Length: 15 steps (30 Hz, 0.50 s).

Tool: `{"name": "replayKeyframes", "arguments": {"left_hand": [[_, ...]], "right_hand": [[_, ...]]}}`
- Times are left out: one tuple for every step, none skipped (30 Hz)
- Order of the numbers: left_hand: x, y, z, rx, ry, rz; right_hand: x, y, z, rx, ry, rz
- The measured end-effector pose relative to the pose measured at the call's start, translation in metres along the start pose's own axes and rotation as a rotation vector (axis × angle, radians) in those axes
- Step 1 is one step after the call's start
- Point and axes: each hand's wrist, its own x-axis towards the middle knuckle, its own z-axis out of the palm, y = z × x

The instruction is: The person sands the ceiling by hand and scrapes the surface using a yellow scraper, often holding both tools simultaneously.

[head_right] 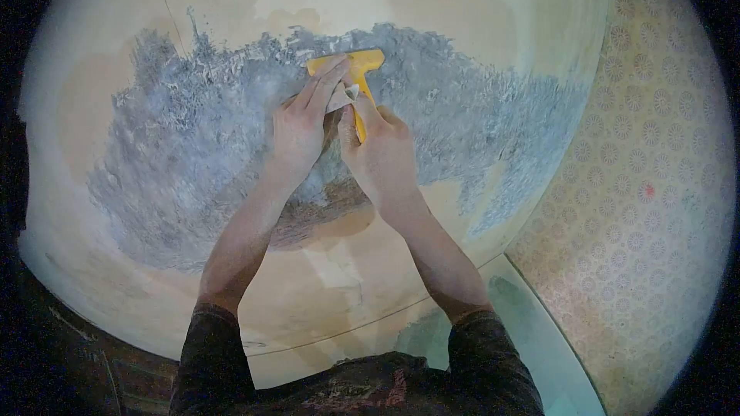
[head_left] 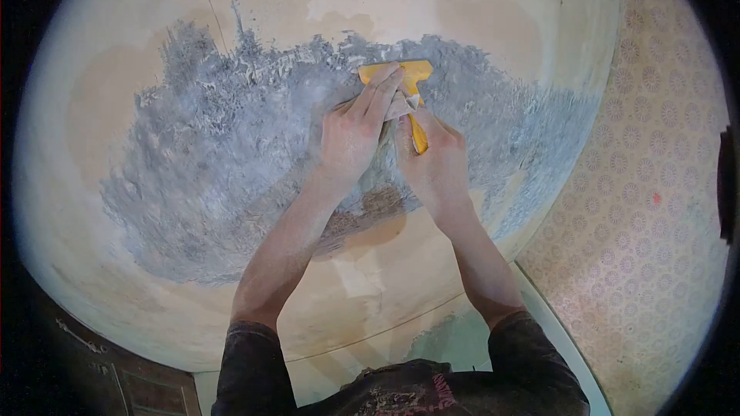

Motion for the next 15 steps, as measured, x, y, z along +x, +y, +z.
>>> {"name": "replayKeyframes", "arguments": {"left_hand": [[-0.004,0.002,0.003,-0.004,-0.008,-0.004],[-0.008,0.004,0.006,-0.001,-0.003,-0.030],[-0.011,0.004,0.007,0.005,0.002,-0.054],[-0.009,0.003,0.006,0.006,0.000,-0.054],[-0.007,0.003,0.004,0.019,0.001,-0.044],[-0.003,0.002,0.004,0.032,0.006,-0.029],[0.000,0.003,0.004,0.029,0.005,-0.026],[0.000,0.004,0.004,0.019,0.004,-0.041],[0.000,0.005,0.004,0.011,0.005,-0.056],[-0.003,0.006,0.005,0.011,0.004,-0.055],[-0.006,0.005,0.006,0.011,0.001,-0.048],[-0.007,0.004,0.006,0.012,0.001,-0.040],[-0.002,0.004,0.004,0.010,0.003,-0.038],[0.006,0.003,0.002,0.046,0.018,-0.009],[0.010,0.003,0.000,0.084,0.031,0.020]], "right_hand": [[-0.002,0.001,0.000,-0.005,-0.002,-0.018],[-0.006,0.002,0.000,-0.004,-0.006,-0.011],[-0.010,0.004,0.003,-0.011,-0.014,-0.017],[-0.011,0.003,0.004,-0.018,-0.019,-0.029],[-0.010,0.002,0.004,-0.019,-0.022,-0.028],[-0.006,0.001,0.003,-0.021,-0.006,-0.030],[-0.003,0.000,0.002,-0.023,0.011,-0.030],[-0.005,-0.001,0.000,-0.024,0.008,-0.026],[-0.007,-0.002,-0.002,-0.042,-0.012,-0.033],[-0.008,-0.003,-0.003,-0.058,-0.028,-0.038],[-0.008,-0.003,-0.002,-0.058,-0.024,-0.037],[-0.007,-0.003,-0.001,-0.067,-0.013,-0.042],[-0.006,-0.003,-0.001,-0.078,-0.004,-0.045],[-0.003,-0.003,-0.001,-0.080,-0.001,-0.045],[0.001,-0.003,-0.001,-0.062,-0.007,-0.036]]}}
